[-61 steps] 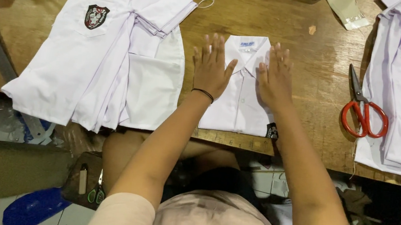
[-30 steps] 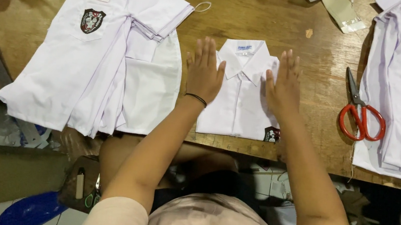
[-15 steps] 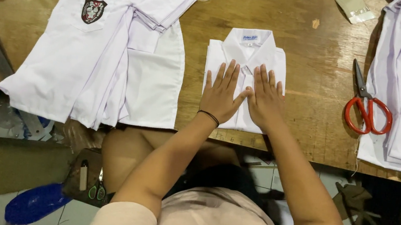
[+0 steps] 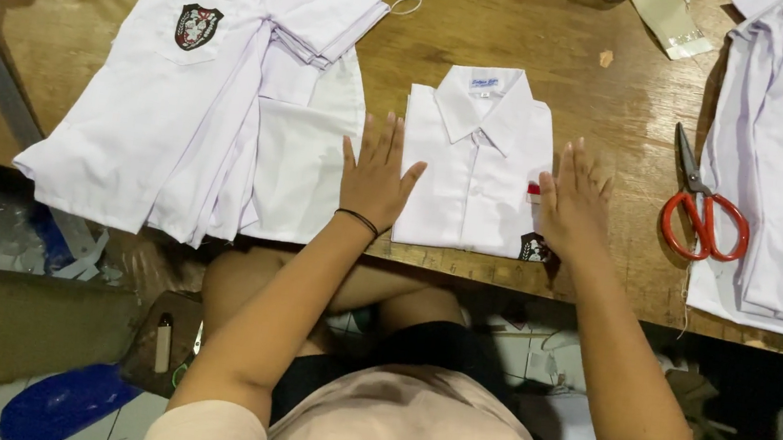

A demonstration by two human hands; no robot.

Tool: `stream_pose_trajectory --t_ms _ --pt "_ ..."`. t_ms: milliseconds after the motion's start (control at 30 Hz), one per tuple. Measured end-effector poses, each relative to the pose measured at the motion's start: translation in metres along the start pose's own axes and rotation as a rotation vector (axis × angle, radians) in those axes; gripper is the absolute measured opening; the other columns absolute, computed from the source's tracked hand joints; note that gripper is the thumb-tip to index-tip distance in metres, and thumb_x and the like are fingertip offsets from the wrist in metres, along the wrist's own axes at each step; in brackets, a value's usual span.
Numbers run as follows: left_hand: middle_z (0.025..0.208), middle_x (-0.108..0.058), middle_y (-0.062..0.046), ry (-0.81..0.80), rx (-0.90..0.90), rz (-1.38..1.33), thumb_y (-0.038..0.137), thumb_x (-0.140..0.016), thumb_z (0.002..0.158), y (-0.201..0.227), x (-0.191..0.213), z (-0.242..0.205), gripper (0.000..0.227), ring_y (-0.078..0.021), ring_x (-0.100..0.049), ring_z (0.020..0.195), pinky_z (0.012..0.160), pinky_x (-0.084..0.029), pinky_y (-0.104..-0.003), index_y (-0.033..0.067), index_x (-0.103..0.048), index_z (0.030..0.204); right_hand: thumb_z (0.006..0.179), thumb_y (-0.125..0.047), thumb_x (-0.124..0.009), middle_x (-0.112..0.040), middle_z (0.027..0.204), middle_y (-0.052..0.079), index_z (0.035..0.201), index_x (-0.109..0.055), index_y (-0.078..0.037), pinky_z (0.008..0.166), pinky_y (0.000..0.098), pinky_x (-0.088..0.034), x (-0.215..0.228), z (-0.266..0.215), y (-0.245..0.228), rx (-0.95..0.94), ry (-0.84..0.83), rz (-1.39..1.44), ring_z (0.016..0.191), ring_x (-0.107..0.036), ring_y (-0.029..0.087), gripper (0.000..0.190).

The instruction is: The person folds a white short-sleeved shirt on a wooden table, aligning the collar and sleeves, then folds the body into a compact rectangle. The folded shirt is placed on a stack of similar shirts. The person then picks up another shirt to repeat the process.

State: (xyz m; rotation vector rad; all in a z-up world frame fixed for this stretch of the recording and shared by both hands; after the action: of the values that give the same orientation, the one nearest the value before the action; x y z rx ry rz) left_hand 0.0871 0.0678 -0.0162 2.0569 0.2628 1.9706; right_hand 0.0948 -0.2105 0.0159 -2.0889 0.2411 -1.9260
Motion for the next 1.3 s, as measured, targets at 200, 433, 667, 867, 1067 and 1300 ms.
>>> stream_pose_trajectory --t_ms 200,433,667,867,1067,1300 --pt "0.173 -0.012 -0.011 0.095 -0.143 -0.093 0.053 -0.016 0.11 0.089 0.042 -0.01 0.07 -0.0334 -0.004 0.159 0.125 -0.008 -0.061 0.01 -0.014 0.165 0.11 -0.033 -0.041 -0.025 0.168 0.024 0.161 -0.029 0.002 0.118 0.0697 -0.02 0.005 -0.02 -0.091 0.256 0.111 -0.032 0.152 -0.017 0.05 0.063" --pt "0.173 -0.01 -0.011 -0.025 -0.175 -0.076 0.055 -0.019 0.108 0.077 -0.033 -0.012 0.072 -0.0338 -0.006 0.159 0.125 -0.002 -0.062 0.0106 -0.014 0.165 0.107 -0.036 -0.027 -0.014 0.174 0.007 0.166 -0.018 -0.014 0.125 0.0592 -0.006 -0.053 -0.018 -0.072 0.154 -0.094 -0.104 0.159 -0.009 0.035 0.064" --pt "0.173 -0.009 -0.008 -0.089 -0.15 -0.045 0.062 -0.019 0.106 0.056 -0.014 -0.028 0.077 -0.0323 -0.006 0.159 0.124 -0.001 -0.062 0.0137 -0.012 0.165 0.108 -0.049 -0.022 -0.011 0.174 0.003 0.166 -0.017 -0.019 0.125 0.0603 0.0 -0.047 -0.03 -0.045 0.149 -0.14 -0.142 0.159 -0.005 0.032 0.066" --pt "0.174 -0.003 -0.005 -0.146 -0.094 0.044 0.062 -0.017 0.106 0.024 -0.019 -0.033 0.076 -0.0306 0.002 0.159 0.125 0.004 -0.061 0.0163 -0.01 0.166 0.109 -0.053 -0.015 -0.009 0.174 0.003 0.167 -0.017 -0.022 0.123 0.0639 0.002 -0.037 -0.039 -0.006 0.054 -0.156 -0.1 0.159 -0.002 0.033 0.066" --pt "0.173 -0.007 -0.012 -0.097 -0.057 0.014 0.058 -0.022 0.107 0.009 -0.009 -0.021 0.077 -0.0325 0.001 0.159 0.126 -0.003 -0.058 0.0076 -0.013 0.164 0.111 -0.048 -0.021 -0.013 0.173 0.012 0.166 -0.019 -0.011 0.123 0.0645 -0.002 0.004 -0.036 -0.01 -0.02 -0.036 -0.011 0.157 -0.004 0.039 0.066" --pt "0.172 -0.007 -0.015 0.053 -0.216 -0.102 0.047 -0.028 0.111 0.084 0.01 0.015 0.07 -0.037 -0.004 0.159 0.126 -0.011 -0.061 0.006 -0.012 0.165 0.112 -0.038 -0.028 -0.016 0.172 0.018 0.164 -0.023 -0.003 0.124 0.0625 -0.009 -0.008 0.004 -0.083 0.181 0.005 0.042 0.156 -0.008 0.044 0.063"
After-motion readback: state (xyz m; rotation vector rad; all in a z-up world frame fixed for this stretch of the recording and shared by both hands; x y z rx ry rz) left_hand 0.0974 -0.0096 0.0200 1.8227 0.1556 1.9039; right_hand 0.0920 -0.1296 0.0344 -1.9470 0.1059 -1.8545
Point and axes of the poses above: each hand's wrist, its own z-axis towards the middle knuckle, its own x-axis out of the back of the hand, y = z × x, the point moved 9 cm from there along z, towards the middle knuckle
